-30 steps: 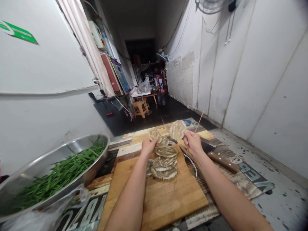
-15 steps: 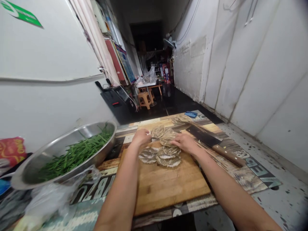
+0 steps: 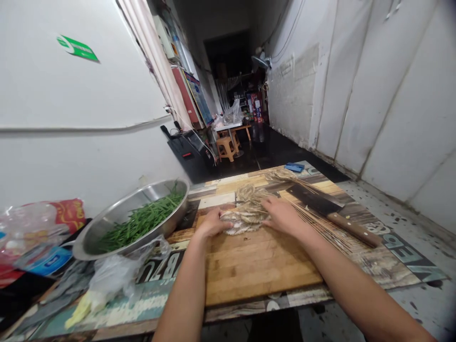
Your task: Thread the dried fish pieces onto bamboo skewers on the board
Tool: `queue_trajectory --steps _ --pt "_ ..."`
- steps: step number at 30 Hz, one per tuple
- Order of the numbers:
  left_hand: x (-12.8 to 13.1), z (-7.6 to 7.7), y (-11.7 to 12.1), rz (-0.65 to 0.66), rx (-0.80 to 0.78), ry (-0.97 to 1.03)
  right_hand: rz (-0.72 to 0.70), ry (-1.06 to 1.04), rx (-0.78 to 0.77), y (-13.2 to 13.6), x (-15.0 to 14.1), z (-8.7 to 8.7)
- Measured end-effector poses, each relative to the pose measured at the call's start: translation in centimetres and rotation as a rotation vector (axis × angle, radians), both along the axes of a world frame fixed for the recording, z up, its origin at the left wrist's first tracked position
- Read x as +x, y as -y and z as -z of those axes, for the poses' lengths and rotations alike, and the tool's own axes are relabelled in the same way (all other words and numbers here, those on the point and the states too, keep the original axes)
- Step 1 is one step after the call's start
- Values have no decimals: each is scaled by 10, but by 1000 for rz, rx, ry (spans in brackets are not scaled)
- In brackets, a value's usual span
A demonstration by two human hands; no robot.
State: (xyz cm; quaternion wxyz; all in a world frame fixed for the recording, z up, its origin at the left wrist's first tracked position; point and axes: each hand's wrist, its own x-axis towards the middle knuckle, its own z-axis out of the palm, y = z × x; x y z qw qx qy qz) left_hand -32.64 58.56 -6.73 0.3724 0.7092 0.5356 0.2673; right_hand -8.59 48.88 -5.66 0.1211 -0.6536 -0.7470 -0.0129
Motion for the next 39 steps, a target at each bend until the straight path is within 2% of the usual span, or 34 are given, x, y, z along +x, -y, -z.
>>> queue_trajectory --steps 2,6,8,10,12,15,17,19,20,22,24,26,30,32,35,37,39 --pt "-1 -2 0 -14 -51 102 64 -32 38 -10 6 9" --pt "-12 -10 2 -92 -140 279 102 -83 62 -22 13 24" --pt "-17 -18 4 -125 -169 382 119 -115 67 -23 12 26" --pt "-19 -28 8 -75 -231 526 120 -203 87 -22 10 22" --pt "-17 -39 12 28 -292 636 113 -428 83 -19 8 14" --pt "-2 -52 12 145 -298 623 37 -947 -100 -11 3 -2" --pt "12 -55 9 185 -250 559 -60 -1206 -263 -6 -1 -8" --pt "30 -52 5 201 -189 518 -119 -1321 -348 -4 -5 -9" --pt "38 -48 4 201 -164 519 -111 -1331 -344 -4 -6 -7" --pt "53 -39 4 200 -149 555 -30 -1289 -244 -8 -7 -2" --pt "64 -31 6 201 -191 607 81 -1192 -100 -12 -6 4" --pt "69 -25 10 204 -261 658 129 -1077 -40 -15 -3 9" --pt "69 -21 13 183 -333 752 116 -884 -42 -14 1 11" --pt "66 -20 12 162 -357 791 128 -859 -23 -14 2 10" --pt "64 -19 11 162 -397 846 -19 -973 -108 -16 0 9" --pt "63 -20 12 206 -383 887 -117 -1066 -132 -17 -1 8" --pt "65 -20 14 276 -349 916 -117 -1122 -90 -18 -2 7"
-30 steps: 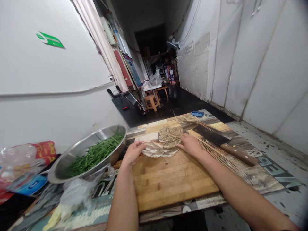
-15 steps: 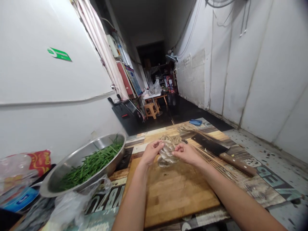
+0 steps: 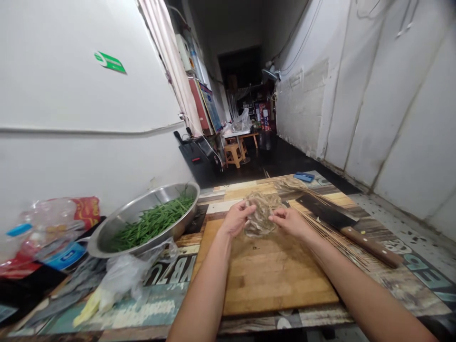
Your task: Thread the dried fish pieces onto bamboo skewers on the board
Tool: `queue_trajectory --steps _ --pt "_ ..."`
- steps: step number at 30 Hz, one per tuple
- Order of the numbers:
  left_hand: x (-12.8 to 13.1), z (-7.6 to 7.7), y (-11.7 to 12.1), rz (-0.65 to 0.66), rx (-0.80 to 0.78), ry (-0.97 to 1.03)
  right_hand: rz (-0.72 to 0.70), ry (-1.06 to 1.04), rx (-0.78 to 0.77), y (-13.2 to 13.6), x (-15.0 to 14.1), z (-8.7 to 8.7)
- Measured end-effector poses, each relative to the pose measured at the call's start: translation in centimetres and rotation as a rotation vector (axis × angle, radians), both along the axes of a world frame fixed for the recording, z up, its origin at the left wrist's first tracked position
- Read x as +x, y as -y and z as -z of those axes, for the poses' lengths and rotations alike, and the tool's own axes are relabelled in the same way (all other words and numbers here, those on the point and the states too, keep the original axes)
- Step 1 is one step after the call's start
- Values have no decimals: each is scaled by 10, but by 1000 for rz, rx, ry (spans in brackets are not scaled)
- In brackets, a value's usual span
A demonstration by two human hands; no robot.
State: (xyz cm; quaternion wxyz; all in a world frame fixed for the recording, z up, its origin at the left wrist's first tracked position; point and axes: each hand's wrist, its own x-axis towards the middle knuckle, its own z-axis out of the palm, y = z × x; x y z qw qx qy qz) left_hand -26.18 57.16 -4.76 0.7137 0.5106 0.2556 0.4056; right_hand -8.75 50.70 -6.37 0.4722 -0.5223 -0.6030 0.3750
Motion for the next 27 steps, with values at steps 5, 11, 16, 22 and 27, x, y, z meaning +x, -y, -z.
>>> queue_trajectory --steps 5,11,16,22,27 --pt "6 4 3 -68 84 -10 82 -168 -39 1 -1 -2" --pt "10 8 0 -247 217 -145 123 -362 -81 3 -4 -5" --pt "11 5 5 -323 347 -200 108 -423 -96 3 -3 -4" --pt "13 1 21 -333 977 -304 164 -557 -36 2 1 -6" --pt "18 0 33 -306 1350 -365 139 -741 2 5 8 -16"
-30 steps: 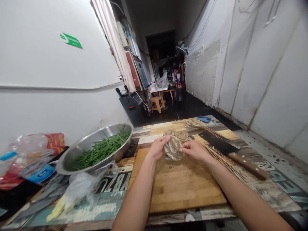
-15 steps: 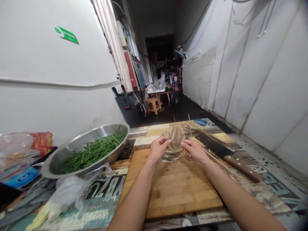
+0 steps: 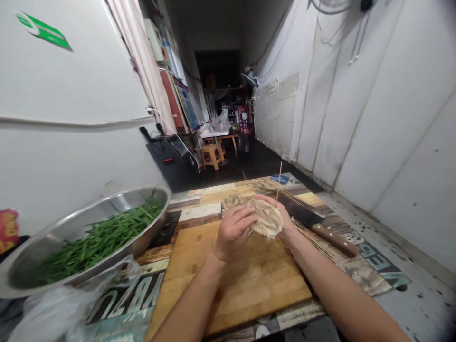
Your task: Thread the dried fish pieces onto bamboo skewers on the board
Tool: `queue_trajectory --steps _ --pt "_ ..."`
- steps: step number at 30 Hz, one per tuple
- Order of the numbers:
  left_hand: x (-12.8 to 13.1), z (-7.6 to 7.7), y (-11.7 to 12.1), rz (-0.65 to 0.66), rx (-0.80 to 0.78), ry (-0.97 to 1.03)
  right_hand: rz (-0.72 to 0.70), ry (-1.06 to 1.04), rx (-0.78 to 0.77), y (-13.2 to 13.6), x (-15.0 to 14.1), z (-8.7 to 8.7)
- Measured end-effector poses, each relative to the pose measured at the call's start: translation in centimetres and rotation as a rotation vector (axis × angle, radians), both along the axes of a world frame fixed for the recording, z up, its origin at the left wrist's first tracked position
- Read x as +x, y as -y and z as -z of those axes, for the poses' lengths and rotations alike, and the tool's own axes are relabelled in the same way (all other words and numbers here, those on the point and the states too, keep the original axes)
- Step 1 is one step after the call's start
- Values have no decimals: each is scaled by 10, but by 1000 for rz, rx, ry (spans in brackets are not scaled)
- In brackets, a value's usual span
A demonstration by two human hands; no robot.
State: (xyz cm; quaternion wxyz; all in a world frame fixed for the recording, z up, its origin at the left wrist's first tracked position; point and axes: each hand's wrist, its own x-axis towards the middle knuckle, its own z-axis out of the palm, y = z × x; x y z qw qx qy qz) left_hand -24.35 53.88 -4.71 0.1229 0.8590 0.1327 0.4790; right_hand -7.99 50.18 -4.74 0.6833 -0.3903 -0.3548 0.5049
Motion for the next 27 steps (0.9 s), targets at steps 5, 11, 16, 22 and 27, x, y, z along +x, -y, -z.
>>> queue_trajectory --steps 5,11,16,22,27 --pt "1 2 6 -40 -39 29 -30 62 26 3 -2 -2" --pt "-2 15 -19 -501 -689 365 -51 409 -210 6 -13 5" --pt "-13 22 -51 -288 -1231 765 -225 590 -279 10 -24 11" --pt "-16 20 -57 -285 -1205 870 -415 702 -296 13 -33 20" --pt "-17 19 -57 -304 -1143 872 -389 794 -195 13 -37 25"
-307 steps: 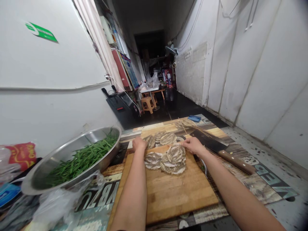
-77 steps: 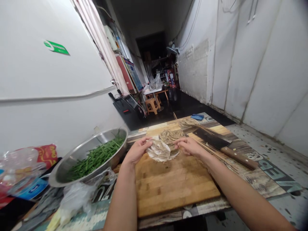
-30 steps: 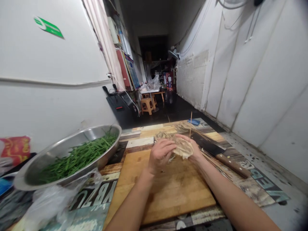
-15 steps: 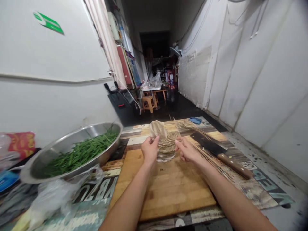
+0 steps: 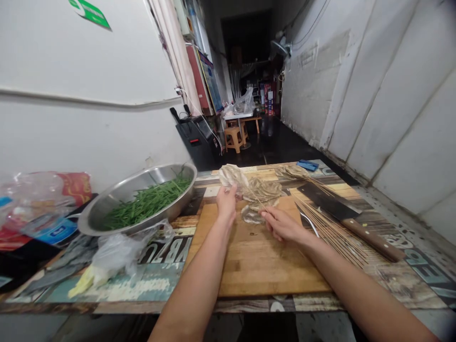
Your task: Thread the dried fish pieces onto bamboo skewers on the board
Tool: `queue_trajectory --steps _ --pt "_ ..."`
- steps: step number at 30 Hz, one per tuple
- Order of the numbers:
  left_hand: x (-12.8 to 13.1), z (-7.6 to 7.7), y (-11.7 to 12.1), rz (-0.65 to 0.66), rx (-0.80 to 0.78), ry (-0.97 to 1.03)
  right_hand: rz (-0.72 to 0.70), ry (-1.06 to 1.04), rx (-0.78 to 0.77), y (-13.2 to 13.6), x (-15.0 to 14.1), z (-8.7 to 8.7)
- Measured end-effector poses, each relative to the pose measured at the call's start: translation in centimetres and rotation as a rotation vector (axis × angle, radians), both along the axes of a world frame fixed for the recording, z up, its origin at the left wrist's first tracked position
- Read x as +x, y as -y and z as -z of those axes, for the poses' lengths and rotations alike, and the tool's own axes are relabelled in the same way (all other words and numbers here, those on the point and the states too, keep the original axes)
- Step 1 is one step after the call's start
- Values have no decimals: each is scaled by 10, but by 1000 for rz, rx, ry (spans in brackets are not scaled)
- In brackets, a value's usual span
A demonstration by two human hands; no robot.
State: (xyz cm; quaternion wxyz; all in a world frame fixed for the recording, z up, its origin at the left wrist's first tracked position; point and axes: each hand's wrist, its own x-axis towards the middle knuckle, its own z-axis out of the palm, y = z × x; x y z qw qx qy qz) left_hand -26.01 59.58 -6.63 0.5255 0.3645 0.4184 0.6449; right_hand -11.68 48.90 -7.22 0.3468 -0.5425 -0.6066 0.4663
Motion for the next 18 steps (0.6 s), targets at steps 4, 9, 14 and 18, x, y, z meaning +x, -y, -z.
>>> queue_trajectory --steps 4,9,14,18 --pt "-2 2 -4 -42 44 -65 34 -20 66 -1 -2 2" --pt "-3 4 -5 -48 78 -96 53 -2 141 -1 -3 4" --pt "-3 2 -5 -62 79 -111 127 112 357 -1 -2 5" --pt "-3 1 -4 -67 74 -118 164 171 425 -2 0 7"
